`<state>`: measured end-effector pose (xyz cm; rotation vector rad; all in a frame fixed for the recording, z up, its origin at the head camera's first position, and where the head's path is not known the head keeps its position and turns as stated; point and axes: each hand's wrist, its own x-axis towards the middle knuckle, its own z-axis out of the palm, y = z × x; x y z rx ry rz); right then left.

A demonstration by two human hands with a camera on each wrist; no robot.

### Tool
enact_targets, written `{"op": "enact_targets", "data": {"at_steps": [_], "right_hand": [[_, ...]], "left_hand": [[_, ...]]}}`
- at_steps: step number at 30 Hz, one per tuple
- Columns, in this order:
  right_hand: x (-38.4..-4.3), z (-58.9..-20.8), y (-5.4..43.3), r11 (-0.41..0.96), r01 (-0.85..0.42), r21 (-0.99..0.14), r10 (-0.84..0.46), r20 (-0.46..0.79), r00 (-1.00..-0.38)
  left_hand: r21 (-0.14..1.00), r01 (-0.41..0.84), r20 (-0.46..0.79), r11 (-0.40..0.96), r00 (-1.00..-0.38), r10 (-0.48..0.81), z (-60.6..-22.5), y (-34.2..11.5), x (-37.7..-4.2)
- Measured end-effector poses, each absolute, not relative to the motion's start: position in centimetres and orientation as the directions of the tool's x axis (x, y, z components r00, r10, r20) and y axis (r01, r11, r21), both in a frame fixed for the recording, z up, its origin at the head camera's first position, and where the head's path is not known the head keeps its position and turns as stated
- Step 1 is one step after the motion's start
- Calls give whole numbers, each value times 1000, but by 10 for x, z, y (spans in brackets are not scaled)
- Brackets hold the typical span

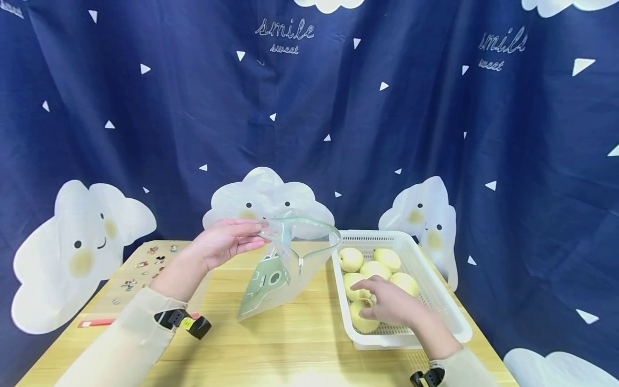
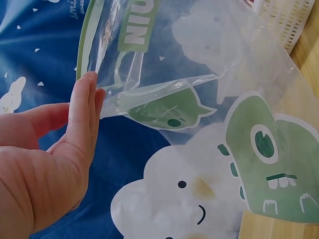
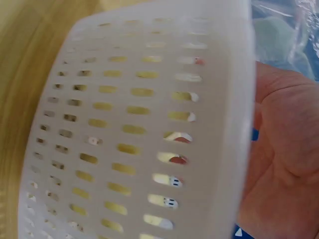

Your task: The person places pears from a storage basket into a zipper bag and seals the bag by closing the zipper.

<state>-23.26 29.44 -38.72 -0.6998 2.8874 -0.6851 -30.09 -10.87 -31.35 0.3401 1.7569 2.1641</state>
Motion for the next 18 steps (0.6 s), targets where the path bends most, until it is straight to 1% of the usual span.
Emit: {"op": "enact_targets", "data": {"at_steps": [4, 9, 18], "right_hand": [[-235, -392, 291, 796, -415, -441, -486, -56, -872], [-238, -397, 287, 820, -405, -405, -479, -97, -872], [-237, -399, 288, 800, -489, -347, -535, -46, -844]], "left_hand": [[976, -106, -24, -189, -919, 393, -313, -109, -301], [976, -104, -21, -193, -921, 388, -314, -108, -302], [972, -102, -20, -211, -934, 358, -308, -110, -299]]}}
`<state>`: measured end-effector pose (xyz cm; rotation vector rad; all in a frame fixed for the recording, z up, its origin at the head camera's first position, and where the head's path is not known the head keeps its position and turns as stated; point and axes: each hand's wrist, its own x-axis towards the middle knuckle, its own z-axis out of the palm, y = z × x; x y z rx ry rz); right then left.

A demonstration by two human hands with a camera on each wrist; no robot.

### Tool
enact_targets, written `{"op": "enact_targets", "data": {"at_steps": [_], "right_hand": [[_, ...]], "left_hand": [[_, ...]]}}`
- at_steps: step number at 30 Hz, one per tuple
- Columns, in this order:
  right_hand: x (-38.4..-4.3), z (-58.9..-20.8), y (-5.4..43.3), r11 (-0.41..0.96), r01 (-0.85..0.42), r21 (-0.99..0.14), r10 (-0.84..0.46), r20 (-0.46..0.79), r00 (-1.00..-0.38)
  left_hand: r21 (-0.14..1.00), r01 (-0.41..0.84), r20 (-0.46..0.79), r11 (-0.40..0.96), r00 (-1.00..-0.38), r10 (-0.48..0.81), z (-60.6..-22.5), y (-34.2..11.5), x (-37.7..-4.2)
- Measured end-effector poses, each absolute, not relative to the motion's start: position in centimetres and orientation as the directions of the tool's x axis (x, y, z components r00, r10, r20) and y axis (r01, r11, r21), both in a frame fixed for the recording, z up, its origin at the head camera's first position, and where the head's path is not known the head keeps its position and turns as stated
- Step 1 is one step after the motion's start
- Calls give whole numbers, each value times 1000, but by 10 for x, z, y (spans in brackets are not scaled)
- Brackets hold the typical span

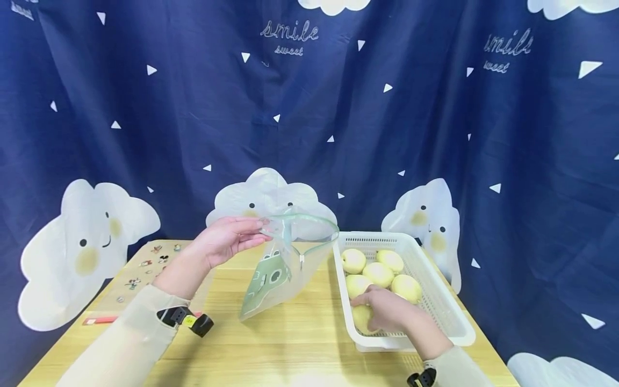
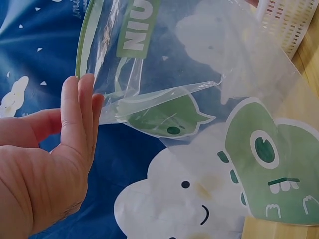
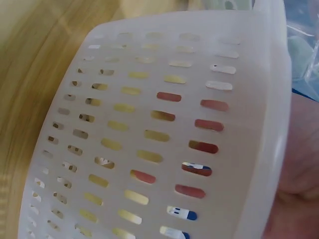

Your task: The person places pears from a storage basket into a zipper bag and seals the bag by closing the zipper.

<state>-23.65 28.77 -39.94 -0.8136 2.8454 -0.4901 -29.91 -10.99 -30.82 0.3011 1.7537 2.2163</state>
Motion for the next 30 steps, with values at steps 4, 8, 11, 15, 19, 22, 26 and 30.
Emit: {"op": "enact_targets", "data": {"at_steps": [4, 8, 11, 15, 19, 22, 26, 30], "right_hand": [[-234, -397, 292, 775, -521, -358, -559, -3, -829], [-233, -384, 297, 761, -544, -353, -553, 85, -829], [-236, -369, 298, 779, -535, -327, -503, 182, -845], [-243, -350, 296, 811, -480, -334, -378, 327, -866], [-249, -329, 292, 804, -438, -401, -256, 431, -865], [-252, -313, 286, 768, -428, -477, -196, 460, -866], [-256, -291, 272, 706, -433, -561, -148, 481, -864], [-258, -270, 257, 661, -449, -601, -126, 502, -856]], "left_hand": [[969, -104, -19, -225, -935, 354, -309, -110, -300], [966, -106, -18, -235, -937, 348, -309, -110, -300], [965, -101, -15, -241, -942, 334, -308, -111, -300], [964, -93, -9, -247, -946, 324, -307, -112, -301], [961, -99, -10, -258, -945, 326, -306, -111, -302], [959, -105, -14, -265, -946, 324, -306, -111, -303], [956, -111, -19, -271, -947, 321, -306, -111, -304], [955, -114, -23, -274, -948, 317, -307, -111, -304]]}}
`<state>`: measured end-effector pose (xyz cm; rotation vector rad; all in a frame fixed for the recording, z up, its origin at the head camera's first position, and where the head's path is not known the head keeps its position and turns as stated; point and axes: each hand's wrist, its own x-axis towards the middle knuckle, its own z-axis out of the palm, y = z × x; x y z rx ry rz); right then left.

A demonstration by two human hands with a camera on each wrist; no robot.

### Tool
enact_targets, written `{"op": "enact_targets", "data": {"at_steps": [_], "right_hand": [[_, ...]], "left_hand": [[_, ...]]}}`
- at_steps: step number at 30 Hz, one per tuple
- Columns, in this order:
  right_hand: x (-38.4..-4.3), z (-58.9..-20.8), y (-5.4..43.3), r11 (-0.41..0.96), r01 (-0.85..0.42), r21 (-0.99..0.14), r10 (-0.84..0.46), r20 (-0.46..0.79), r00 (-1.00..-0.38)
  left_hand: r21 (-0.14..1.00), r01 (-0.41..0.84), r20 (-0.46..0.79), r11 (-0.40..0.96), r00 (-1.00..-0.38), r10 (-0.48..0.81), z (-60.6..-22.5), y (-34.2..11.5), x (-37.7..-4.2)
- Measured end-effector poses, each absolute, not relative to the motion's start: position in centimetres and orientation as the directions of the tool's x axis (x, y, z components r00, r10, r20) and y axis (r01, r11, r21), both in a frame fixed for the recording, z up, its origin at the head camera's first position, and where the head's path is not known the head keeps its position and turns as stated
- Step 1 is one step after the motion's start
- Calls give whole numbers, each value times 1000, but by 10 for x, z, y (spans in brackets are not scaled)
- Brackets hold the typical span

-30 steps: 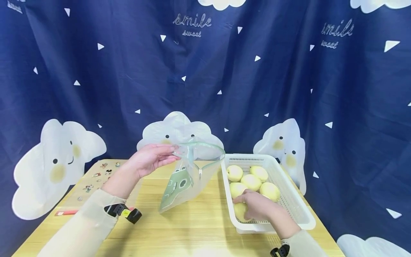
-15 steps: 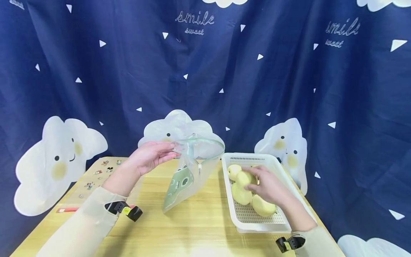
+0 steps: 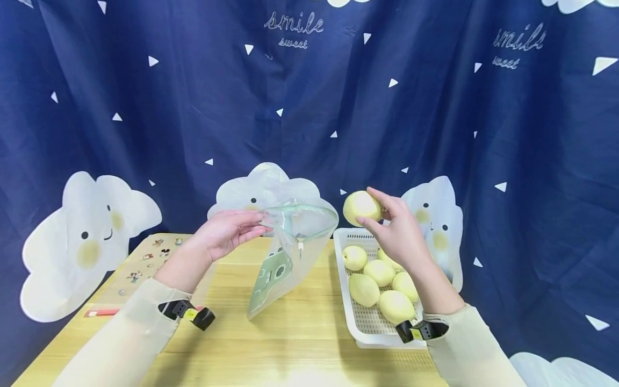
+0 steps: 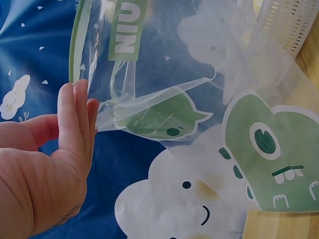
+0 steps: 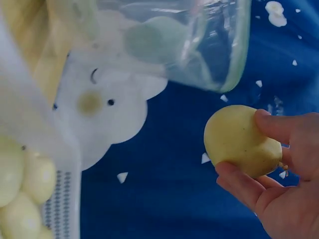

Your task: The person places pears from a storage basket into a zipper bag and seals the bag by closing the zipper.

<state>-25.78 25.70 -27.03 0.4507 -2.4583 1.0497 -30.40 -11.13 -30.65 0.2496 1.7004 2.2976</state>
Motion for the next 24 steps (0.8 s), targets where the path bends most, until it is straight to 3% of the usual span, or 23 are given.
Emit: {"op": "enact_targets", "data": {"at_steps": [7, 12, 18, 24], "right_hand": [[-259, -244, 226, 665, -473, -578, -139, 526, -839], [-260, -233, 203, 651, -518, -555, -219, 516, -828], [-264, -233, 181, 672, -540, -507, -325, 453, -830], [-266, -236, 169, 679, -529, -508, -334, 429, -840]], "left_hand": [[953, -115, -23, -282, -950, 312, -307, -112, -305], [951, -117, -25, -287, -952, 306, -307, -112, -305], [955, -109, -26, -276, -957, 287, -306, -108, -306], [964, -106, -33, -244, -958, 285, -301, -103, -306]]}}
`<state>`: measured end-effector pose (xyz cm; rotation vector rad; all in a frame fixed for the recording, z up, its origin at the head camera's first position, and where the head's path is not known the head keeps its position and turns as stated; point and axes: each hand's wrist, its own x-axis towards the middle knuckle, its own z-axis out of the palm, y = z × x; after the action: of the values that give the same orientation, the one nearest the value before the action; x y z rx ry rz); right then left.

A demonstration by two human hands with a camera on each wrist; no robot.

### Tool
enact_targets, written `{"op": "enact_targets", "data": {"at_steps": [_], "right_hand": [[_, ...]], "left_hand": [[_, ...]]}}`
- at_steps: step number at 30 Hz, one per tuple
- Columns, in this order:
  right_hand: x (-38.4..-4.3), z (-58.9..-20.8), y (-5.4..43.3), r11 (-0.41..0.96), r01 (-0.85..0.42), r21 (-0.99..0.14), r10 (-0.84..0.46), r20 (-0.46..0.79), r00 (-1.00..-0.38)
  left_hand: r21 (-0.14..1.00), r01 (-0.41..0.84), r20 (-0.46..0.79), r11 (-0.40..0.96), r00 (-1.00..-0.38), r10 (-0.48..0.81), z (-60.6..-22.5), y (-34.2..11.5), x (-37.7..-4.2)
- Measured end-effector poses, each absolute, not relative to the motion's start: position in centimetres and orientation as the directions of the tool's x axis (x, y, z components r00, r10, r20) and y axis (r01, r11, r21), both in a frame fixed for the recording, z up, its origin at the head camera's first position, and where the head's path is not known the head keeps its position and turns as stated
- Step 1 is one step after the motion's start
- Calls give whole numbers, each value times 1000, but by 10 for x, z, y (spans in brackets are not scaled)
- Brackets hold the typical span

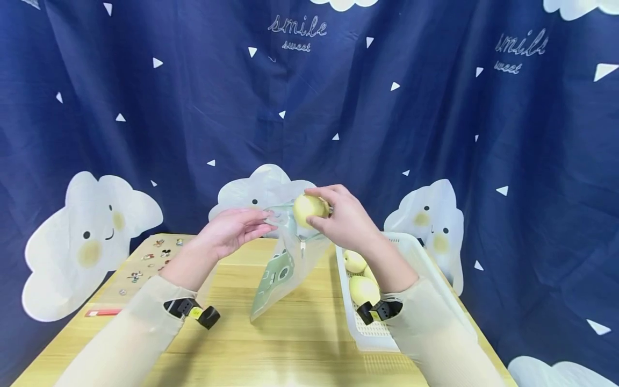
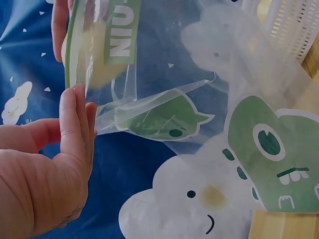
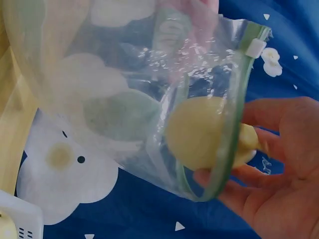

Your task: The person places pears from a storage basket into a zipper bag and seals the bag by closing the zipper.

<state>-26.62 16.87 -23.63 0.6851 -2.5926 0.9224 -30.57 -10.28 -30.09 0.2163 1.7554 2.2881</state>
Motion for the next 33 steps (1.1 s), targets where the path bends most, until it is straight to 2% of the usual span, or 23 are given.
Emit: {"op": "enact_targets", "data": {"at_steps": [8, 14, 26, 33], "right_hand": [[-263, -227, 176, 620, -513, -594, -229, 487, -842], [-262, -233, 202, 633, -474, -612, -188, 472, -861], [-265, -275, 258, 735, -374, -566, -191, 357, -915], [-265, -303, 282, 779, -347, -523, -192, 328, -925]], "left_hand": [[923, -87, -10, -375, -979, 202, -284, -94, -309], [925, -77, 5, -372, -977, 213, -280, -93, -308], [923, -77, 8, -377, -976, 218, -285, -104, -305], [919, -75, 15, -387, -974, 225, -289, -106, -307]]}}
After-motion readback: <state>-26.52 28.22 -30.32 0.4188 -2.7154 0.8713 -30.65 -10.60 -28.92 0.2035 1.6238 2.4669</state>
